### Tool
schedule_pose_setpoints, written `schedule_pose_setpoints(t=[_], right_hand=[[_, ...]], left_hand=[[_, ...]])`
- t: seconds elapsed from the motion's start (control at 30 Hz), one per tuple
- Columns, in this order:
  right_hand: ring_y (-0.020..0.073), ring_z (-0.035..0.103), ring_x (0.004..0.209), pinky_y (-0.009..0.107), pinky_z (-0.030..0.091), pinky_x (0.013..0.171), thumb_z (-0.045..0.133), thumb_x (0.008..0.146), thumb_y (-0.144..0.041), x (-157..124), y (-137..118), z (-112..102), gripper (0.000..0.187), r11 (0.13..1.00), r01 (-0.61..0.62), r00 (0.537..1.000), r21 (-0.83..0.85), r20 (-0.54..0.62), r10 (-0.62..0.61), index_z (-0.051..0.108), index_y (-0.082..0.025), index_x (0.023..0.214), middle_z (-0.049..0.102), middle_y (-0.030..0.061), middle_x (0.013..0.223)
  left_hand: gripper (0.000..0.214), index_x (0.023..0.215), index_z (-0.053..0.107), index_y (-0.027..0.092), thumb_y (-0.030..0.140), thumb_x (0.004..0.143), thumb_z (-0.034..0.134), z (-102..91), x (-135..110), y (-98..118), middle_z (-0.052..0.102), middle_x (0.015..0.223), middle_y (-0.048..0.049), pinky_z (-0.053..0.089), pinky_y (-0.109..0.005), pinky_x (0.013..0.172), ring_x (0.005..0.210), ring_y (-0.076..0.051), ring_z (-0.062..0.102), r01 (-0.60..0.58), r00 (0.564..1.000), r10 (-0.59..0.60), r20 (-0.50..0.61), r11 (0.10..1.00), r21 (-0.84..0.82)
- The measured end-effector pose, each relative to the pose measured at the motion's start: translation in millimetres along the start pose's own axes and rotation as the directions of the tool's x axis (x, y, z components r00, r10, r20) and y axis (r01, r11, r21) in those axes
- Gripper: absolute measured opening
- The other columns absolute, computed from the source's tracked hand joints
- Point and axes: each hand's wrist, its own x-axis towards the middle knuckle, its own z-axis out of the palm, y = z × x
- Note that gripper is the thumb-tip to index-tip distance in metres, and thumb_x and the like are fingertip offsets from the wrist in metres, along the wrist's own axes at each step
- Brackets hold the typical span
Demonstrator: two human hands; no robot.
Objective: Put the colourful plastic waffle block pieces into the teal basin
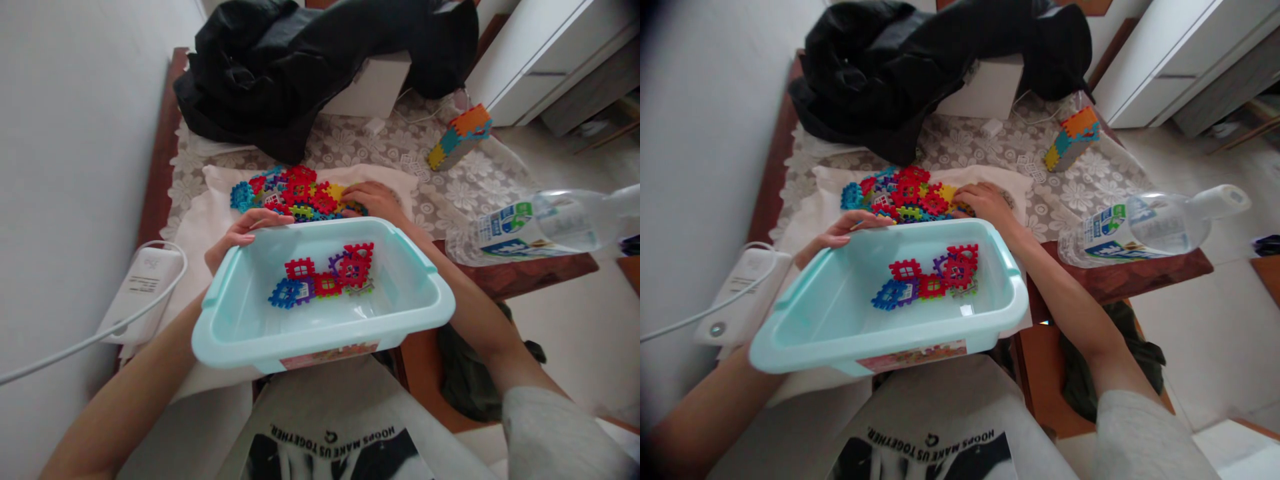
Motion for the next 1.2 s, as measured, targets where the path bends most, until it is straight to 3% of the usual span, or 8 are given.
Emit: schedule_pose_setpoints(t=[0.13,0.3,0.4,0.57,0.77,1.0,1.1,1.2], right_hand=[[0.0341,0.078,0.118,0.050,0.057,0.115,0.067,0.116,-0.053,-0.5,-2.4,-0.3,0.037,1.000,0.018,1.000,-0.025,-0.014,-0.018,0.090,-0.024,0.117,0.089,0.0145,0.123],[0.0379,0.070,0.135,0.053,0.048,0.126,0.083,0.106,-0.052,-5.9,-4.6,-6.1,0.048,0.996,0.018,1.000,-0.089,-0.011,-0.019,0.085,-0.023,0.143,0.082,0.0170,0.146],[0.0379,0.069,0.134,0.053,0.047,0.126,0.087,0.101,-0.049,-7.2,-7.8,-10.9,0.048,0.997,-0.003,1.000,-0.083,0.029,0.005,0.086,-0.027,0.143,0.082,0.0136,0.142],[0.0352,0.072,0.122,0.049,0.053,0.117,0.083,0.100,-0.046,-4.0,-12.9,-10.7,0.030,0.999,-0.026,0.998,0.026,0.055,0.025,0.088,-0.025,0.121,0.083,0.0126,0.126],[0.0327,0.075,0.109,0.048,0.058,0.111,0.082,0.098,-0.059,-2.8,-19.4,-10.3,0.034,0.961,-0.139,0.985,0.241,-0.066,0.159,0.084,-0.029,0.114,0.086,0.0060,0.111],[0.0268,0.076,0.099,0.043,0.064,0.097,0.086,0.093,-0.071,-0.1,-20.2,-13.0,0.050,0.826,-0.153,0.944,0.543,-0.166,0.284,0.087,-0.025,0.113,0.086,0.0062,0.109],[0.0236,0.077,0.096,0.039,0.066,0.092,0.090,0.091,-0.073,1.0,-19.1,-13.3,0.051,0.670,-0.091,0.869,0.737,-0.270,0.414,0.087,-0.027,0.113,0.084,0.0031,0.105],[0.0235,0.081,0.098,0.039,0.070,0.091,0.089,0.093,-0.074,-2.9,-26.4,-22.2,0.048,0.469,-0.004,0.826,0.883,-0.261,0.500,0.086,-0.035,0.121,0.084,0.0004,0.109]], left_hand=[[0.036,0.117,0.088,0.022,0.022,0.084,0.073,4.4,-0.9,2.4,0.088,0.123,-0.0069,0.065,-0.040,0.102,0.115,-0.030,0.080,-0.007,1.000,0.009,-0.025,0.996,0.086],[0.034,0.118,0.087,0.024,0.023,0.089,0.071,6.1,-1.9,-0.3,0.089,0.125,-0.0044,0.063,-0.037,0.107,0.116,-0.027,0.081,0.003,0.999,-0.001,-0.042,0.999,0.042],[0.035,0.118,0.088,0.024,0.025,0.085,0.076,2.2,1.6,-2.1,0.090,0.122,-0.0043,0.063,-0.035,0.106,0.114,-0.027,0.082,0.008,1.000,-0.007,-0.020,0.999,0.042],[0.033,0.113,0.091,0.021,0.029,0.084,0.075,0.2,5.6,-0.6,0.090,0.122,-0.0055,0.063,-0.035,0.107,0.108,-0.028,0.081,-0.010,0.999,0.014,-0.032,0.995,0.097],[0.033,0.115,0.090,0.023,0.024,0.086,0.075,6.0,1.1,-0.4,0.091,0.120,-0.0046,0.061,-0.034,0.108,0.112,-0.027,0.082,-0.016,1.000,0.017,-0.018,0.999,0.035],[0.037,0.116,0.090,0.021,0.024,0.084,0.073,0.4,5.5,-5.9,0.092,0.123,-0.0067,0.063,-0.034,0.106,0.114,-0.027,0.084,-0.070,0.998,0.070,0.008,0.997,0.023],[0.037,0.114,0.091,0.021,0.024,0.082,0.075,-0.4,7.0,-5.7,0.092,0.121,-0.0078,0.064,-0.034,0.106,0.113,-0.028,0.084,-0.072,0.997,0.072,0.003,0.997,0.041],[0.035,0.114,0.091,0.021,0.023,0.084,0.074,1.0,5.1,-4.4,0.091,0.120,-0.0078,0.063,-0.036,0.105,0.114,-0.029,0.082,-0.057,0.998,0.057,-0.013,0.998,0.010]])
